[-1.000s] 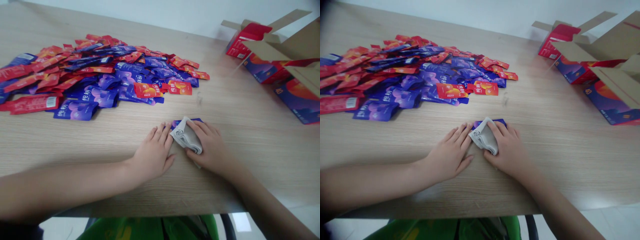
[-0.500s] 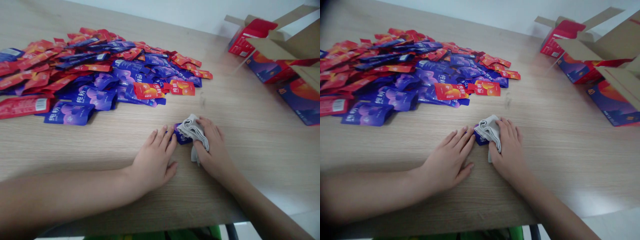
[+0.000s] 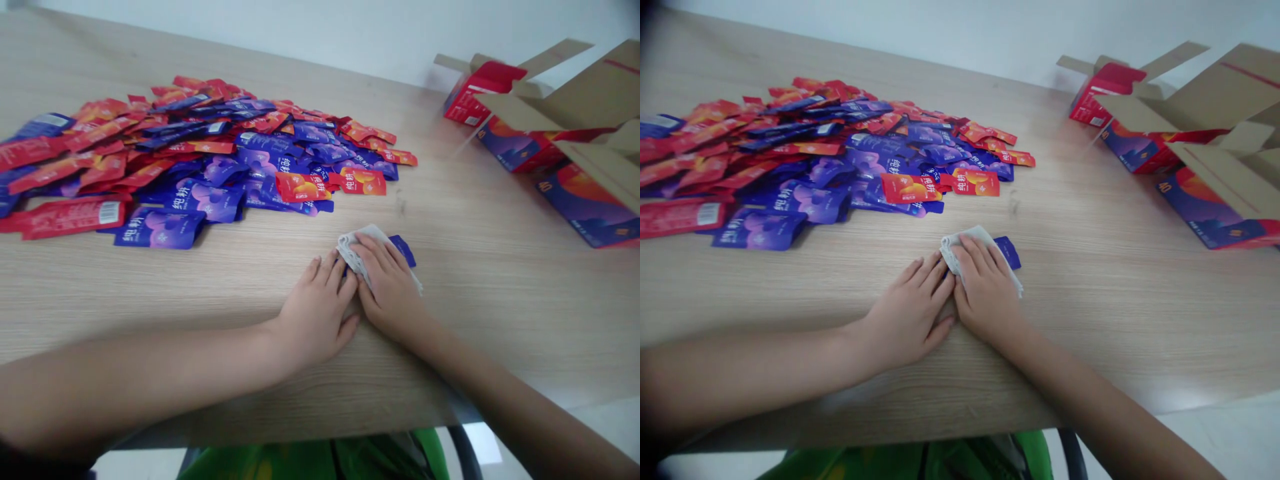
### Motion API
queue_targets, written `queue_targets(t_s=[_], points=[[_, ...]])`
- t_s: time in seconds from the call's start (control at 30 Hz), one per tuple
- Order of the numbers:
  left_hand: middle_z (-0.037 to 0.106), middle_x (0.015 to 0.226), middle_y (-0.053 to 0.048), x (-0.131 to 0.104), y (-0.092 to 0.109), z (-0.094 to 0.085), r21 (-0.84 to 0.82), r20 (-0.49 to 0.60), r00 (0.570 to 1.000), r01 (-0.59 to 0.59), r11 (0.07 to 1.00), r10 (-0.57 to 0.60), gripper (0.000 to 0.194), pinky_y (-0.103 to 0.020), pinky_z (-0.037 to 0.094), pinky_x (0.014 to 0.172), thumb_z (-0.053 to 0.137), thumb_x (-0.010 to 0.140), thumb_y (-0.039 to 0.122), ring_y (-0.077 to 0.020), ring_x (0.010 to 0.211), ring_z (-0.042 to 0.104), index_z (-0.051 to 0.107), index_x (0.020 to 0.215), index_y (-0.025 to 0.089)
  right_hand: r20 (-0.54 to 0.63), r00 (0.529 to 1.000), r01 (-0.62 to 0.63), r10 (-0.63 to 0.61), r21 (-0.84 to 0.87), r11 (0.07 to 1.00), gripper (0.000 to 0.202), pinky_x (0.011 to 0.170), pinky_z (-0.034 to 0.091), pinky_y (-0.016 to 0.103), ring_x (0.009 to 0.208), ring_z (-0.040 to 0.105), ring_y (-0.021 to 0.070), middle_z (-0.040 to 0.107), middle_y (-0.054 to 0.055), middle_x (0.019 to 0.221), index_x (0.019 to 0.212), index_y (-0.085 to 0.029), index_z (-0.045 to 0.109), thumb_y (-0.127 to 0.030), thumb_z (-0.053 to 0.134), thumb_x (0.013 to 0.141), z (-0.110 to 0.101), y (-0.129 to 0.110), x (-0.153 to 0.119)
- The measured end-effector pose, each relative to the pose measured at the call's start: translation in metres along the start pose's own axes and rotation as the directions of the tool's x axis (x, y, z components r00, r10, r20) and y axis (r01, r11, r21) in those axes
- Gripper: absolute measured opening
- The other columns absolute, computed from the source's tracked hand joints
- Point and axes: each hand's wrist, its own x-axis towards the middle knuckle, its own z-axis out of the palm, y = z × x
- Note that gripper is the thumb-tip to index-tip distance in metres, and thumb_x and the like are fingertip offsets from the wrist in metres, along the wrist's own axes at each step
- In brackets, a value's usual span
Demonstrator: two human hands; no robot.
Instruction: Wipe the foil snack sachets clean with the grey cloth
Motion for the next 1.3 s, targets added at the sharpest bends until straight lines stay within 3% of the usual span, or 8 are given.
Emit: queue_targets(t_s=[0.13, 0.27, 0.4, 0.63, 0.77, 0.87, 1.0, 1.3], points=[[0.026, 0.156, -0.025, -0.001, 0.0, 0.002, -0.004, -0.004, 1.0, -0.002, 1.0, 0.002, 0.06, -0.052, 0.024, 0.116, 0.041, 0.093, 0.045, -0.0383, 0.145, 0.023, 0.042, 0.139, 0.006, -0.067, 0.985, -0.164, 0.156, -0.127, 0.978, 0.049, 0.115, 0.022, 0.055, 0.141, 0.032, 0.0291, 0.043, 0.011, 0.15, 0.14, -0.017, 0.043, -0.03, 0.04, 0.093, 0.0, 0.019, -0.005], [0.024, 0.156, -0.026, -0.002, 0.001, 0.002, 0.032, -0.003, 1.0, -0.005, 0.999, 0.005, 0.061, -0.052, 0.023, 0.116, 0.041, 0.094, 0.043, -0.0389, 0.145, 0.021, 0.038, 0.142, 0.004, -0.097, 0.974, -0.218, 0.205, -0.144, 0.965, 0.05, 0.113, 0.029, 0.051, 0.14, 0.033, 0.0298, 0.044, 0.013, 0.149, 0.139, -0.014, 0.045, -0.029, 0.042, 0.091, -0.001, 0.032, -0.007], [0.023, 0.156, -0.027, -0.002, 0.001, 0.002, 0.038, 0.004, 1.0, -0.005, 0.999, 0.004, 0.061, -0.053, 0.023, 0.116, 0.041, 0.094, 0.043, -0.04, 0.145, 0.022, 0.04, 0.14, 0.004, -0.08, 0.98, -0.191, 0.182, -0.135, 0.972, 0.052, 0.114, 0.028, 0.05, 0.139, 0.036, 0.0306, 0.044, 0.016, 0.148, 0.138, -0.009, 0.045, -0.029, 0.043, 0.09, 0.0, 0.018, -0.004], [0.028, 0.154, -0.027, -0.002, 0.0, 0.004, 0.011, -0.015, 1.0, 0.001, 1.0, -0.001, 0.06, -0.053, 0.02, 0.117, 0.041, 0.093, 0.042, -0.0384, 0.145, 0.021, 0.042, 0.139, 0.003, -0.01, 1.0, 0.015, -0.015, -0.014, 1.0, 0.054, 0.116, 0.027, 0.045, 0.14, 0.034, 0.0246, 0.042, 0.014, 0.151, 0.143, -0.011, 0.04, -0.024, 0.04, 0.091, 0.001, -0.006, 0.0], [0.024, 0.156, -0.026, -0.003, 0.0, 0.003, 0.014, -0.001, 1.0, -0.007, 1.0, 0.007, 0.06, -0.052, 0.022, 0.116, 0.039, 0.094, 0.043, -0.0383, 0.146, 0.02, 0.042, 0.139, 0.004, -0.04, 0.994, -0.107, 0.106, -0.017, 0.994, 0.064, 0.115, 0.029, 0.048, 0.139, 0.038, 0.0267, 0.044, 0.018, 0.148, 0.147, -0.006, 0.031, -0.03, 0.044, 0.09, -0.001, 0.01, -0.004], [0.02, 0.157, -0.026, -0.003, 0.001, 0.001, 0.023, 0.002, 1.0, -0.007, 1.0, 0.007, 0.062, -0.052, 0.023, 0.116, 0.039, 0.094, 0.044, -0.0388, 0.146, 0.02, 0.038, 0.142, 0.004, -0.068, 0.978, -0.201, 0.196, -0.06, 0.978, 0.059, 0.112, 0.032, 0.052, 0.14, 0.036, 0.0303, 0.041, 0.019, 0.151, 0.144, -0.007, 0.038, -0.029, 0.044, 0.09, -0.003, 0.027, -0.005], [0.02, 0.157, -0.026, -0.002, 0.001, 0.0, 0.036, 0.014, 1.0, -0.004, 0.999, 0.004, 0.063, -0.052, 0.022, 0.116, 0.038, 0.095, 0.045, -0.0381, 0.146, 0.019, 0.037, 0.143, 0.004, -0.084, 0.984, -0.164, 0.16, -0.051, 0.985, 0.051, 0.11, 0.036, 0.05, 0.136, 0.042, 0.0289, 0.047, 0.019, 0.146, 0.137, -0.004, 0.048, -0.022, 0.042, 0.089, -0.003, 0.039, -0.004], [0.033, 0.152, -0.027, -0.002, 0.001, 0.002, 0.023, -0.01, 1.0, -0.002, 1.0, 0.002, 0.06, -0.053, 0.022, 0.116, 0.04, 0.094, 0.044, -0.0391, 0.145, 0.023, 0.043, 0.138, 0.003, -0.093, 0.996, 0.01, -0.006, 0.034, 0.999, 0.044, 0.109, 0.039, 0.043, 0.131, 0.05, 0.0217, 0.056, 0.013, 0.139, 0.132, -0.01, 0.056, -0.017, 0.037, 0.093, 0.002, 0.001, -0.001]])
